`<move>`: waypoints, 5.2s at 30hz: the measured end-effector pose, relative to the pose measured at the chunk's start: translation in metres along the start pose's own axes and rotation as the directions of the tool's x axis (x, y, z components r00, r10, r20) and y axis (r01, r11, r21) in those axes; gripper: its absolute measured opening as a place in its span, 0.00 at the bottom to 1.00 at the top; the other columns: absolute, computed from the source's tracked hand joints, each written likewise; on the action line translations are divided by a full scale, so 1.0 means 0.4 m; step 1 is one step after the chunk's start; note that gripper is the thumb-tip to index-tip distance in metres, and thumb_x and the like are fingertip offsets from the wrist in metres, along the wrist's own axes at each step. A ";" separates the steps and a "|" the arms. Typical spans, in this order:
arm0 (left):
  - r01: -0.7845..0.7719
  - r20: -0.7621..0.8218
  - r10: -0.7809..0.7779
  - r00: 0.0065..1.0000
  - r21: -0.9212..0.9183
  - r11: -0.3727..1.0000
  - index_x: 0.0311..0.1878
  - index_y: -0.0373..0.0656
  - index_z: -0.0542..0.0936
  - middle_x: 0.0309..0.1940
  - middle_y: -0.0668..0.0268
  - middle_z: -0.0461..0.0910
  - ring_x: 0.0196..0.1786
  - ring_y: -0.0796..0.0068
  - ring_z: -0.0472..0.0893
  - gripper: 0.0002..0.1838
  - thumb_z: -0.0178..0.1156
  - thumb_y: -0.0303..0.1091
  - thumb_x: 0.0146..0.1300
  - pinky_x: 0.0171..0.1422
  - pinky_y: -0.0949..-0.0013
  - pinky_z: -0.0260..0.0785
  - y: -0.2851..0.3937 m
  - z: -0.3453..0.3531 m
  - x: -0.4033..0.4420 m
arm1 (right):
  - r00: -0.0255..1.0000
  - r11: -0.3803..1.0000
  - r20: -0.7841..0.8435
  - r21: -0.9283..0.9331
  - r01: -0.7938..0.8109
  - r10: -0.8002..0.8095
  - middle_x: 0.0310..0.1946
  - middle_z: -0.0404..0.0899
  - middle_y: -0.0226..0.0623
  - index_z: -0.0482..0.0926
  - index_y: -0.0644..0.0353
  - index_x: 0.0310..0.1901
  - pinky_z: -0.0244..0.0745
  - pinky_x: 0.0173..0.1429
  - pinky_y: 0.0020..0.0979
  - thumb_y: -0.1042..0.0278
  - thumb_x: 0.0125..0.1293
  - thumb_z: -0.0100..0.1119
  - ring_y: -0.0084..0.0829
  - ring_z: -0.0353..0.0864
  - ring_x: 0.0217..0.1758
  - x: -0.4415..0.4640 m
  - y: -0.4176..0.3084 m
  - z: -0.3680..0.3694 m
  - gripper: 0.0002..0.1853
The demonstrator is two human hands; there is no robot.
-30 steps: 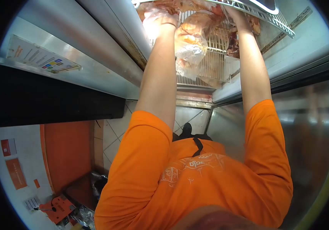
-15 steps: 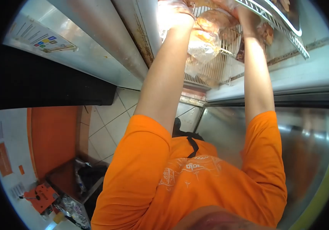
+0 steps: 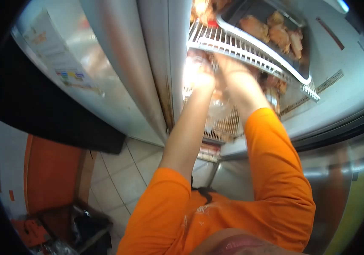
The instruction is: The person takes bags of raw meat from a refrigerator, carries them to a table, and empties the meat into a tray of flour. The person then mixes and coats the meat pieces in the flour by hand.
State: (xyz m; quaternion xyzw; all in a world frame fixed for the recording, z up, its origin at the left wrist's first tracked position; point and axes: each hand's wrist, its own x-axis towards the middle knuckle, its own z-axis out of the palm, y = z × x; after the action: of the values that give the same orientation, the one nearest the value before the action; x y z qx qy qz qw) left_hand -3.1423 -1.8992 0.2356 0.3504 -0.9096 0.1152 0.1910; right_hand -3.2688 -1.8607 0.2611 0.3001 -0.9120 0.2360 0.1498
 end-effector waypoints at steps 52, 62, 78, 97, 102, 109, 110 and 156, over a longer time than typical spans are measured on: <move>-0.079 0.224 0.123 0.967 -0.198 0.977 0.60 0.57 0.78 0.61 0.69 0.76 0.67 0.56 0.66 0.25 0.53 0.56 0.64 0.65 0.47 0.63 -0.058 -0.110 0.030 | 0.960 0.967 0.193 0.113 -0.227 0.203 0.45 0.83 0.40 0.82 0.58 0.46 0.72 0.57 0.36 0.48 0.67 0.55 0.36 0.80 0.50 -0.043 0.024 0.011 0.20; -0.026 0.189 0.067 0.980 -0.208 0.978 0.61 0.49 0.76 0.60 0.65 0.75 0.67 0.57 0.67 0.24 0.52 0.49 0.67 0.65 0.48 0.63 -0.046 -0.101 0.007 | 0.944 0.965 0.236 0.070 -0.252 0.229 0.45 0.84 0.39 0.82 0.58 0.45 0.72 0.56 0.36 0.48 0.67 0.55 0.35 0.80 0.49 -0.046 0.003 0.060 0.20; -0.042 0.217 0.063 0.974 -0.101 0.994 0.65 0.48 0.72 0.67 0.64 0.70 0.71 0.53 0.63 0.25 0.47 0.46 0.69 0.67 0.42 0.59 -0.056 -0.115 0.020 | 0.855 0.434 0.322 0.756 -0.490 0.406 0.44 0.84 0.37 0.83 0.58 0.45 0.72 0.56 0.35 0.49 0.67 0.57 0.33 0.80 0.48 -0.064 0.017 -0.095 0.20; 0.195 0.330 0.401 0.855 -0.920 0.341 0.59 0.34 0.75 0.47 0.52 0.82 0.49 0.59 0.81 0.36 0.56 0.61 0.63 0.59 0.62 0.68 -0.108 -0.403 -0.207 | 0.922 -0.203 0.321 0.938 -0.280 0.214 0.53 0.79 0.44 0.66 0.67 0.63 0.82 0.55 0.38 0.67 0.59 0.61 0.37 0.83 0.51 -0.665 0.125 -0.358 0.31; 0.093 -0.025 0.498 0.867 -0.973 -0.210 0.56 0.39 0.78 0.47 0.61 0.83 0.47 0.65 0.80 0.24 0.54 0.49 0.69 0.55 0.64 0.69 -0.033 -0.184 -0.365 | 0.963 -0.226 0.264 0.943 -0.246 0.053 0.58 0.74 0.43 0.59 0.65 0.68 0.80 0.58 0.38 0.65 0.54 0.66 0.37 0.81 0.55 -0.767 0.085 -0.340 0.41; 0.465 0.362 0.328 0.872 -0.823 -0.326 0.42 0.38 0.83 0.30 0.68 0.80 0.34 0.76 0.76 0.16 0.59 0.44 0.67 0.39 0.69 0.69 -0.049 -0.187 -0.406 | 0.968 -0.030 0.248 0.969 -0.246 0.051 0.56 0.76 0.38 0.61 0.65 0.69 0.79 0.56 0.35 0.63 0.49 0.70 0.32 0.79 0.55 -0.820 0.078 -0.292 0.44; 0.446 0.354 0.291 0.889 -0.813 -0.374 0.38 0.39 0.82 0.28 0.71 0.78 0.30 0.78 0.75 0.13 0.60 0.42 0.66 0.34 0.70 0.67 -0.047 -0.188 -0.417 | 0.968 -0.015 0.244 0.970 -0.244 0.051 0.57 0.76 0.38 0.62 0.65 0.69 0.79 0.56 0.34 0.63 0.49 0.71 0.31 0.79 0.55 -0.828 0.079 -0.289 0.45; -0.149 0.570 -0.293 0.768 -0.286 -0.947 0.69 0.50 0.64 0.63 0.63 0.69 0.65 0.58 0.71 0.39 0.58 0.61 0.59 0.68 0.50 0.68 -0.656 -0.049 -0.970 | 0.577 -0.110 0.766 0.623 -0.774 0.283 0.35 0.82 0.31 0.78 0.44 0.49 0.75 0.44 0.44 0.46 0.57 0.57 0.32 0.81 0.38 -0.173 -0.189 -0.130 0.20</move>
State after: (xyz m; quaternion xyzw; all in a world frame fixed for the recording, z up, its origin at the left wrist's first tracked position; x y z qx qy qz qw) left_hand -2.6938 -1.8534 0.1070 0.1383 -0.0756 -0.8556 0.4930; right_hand -3.1616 -1.8543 0.3020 -0.0479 -0.5893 0.7171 -0.3691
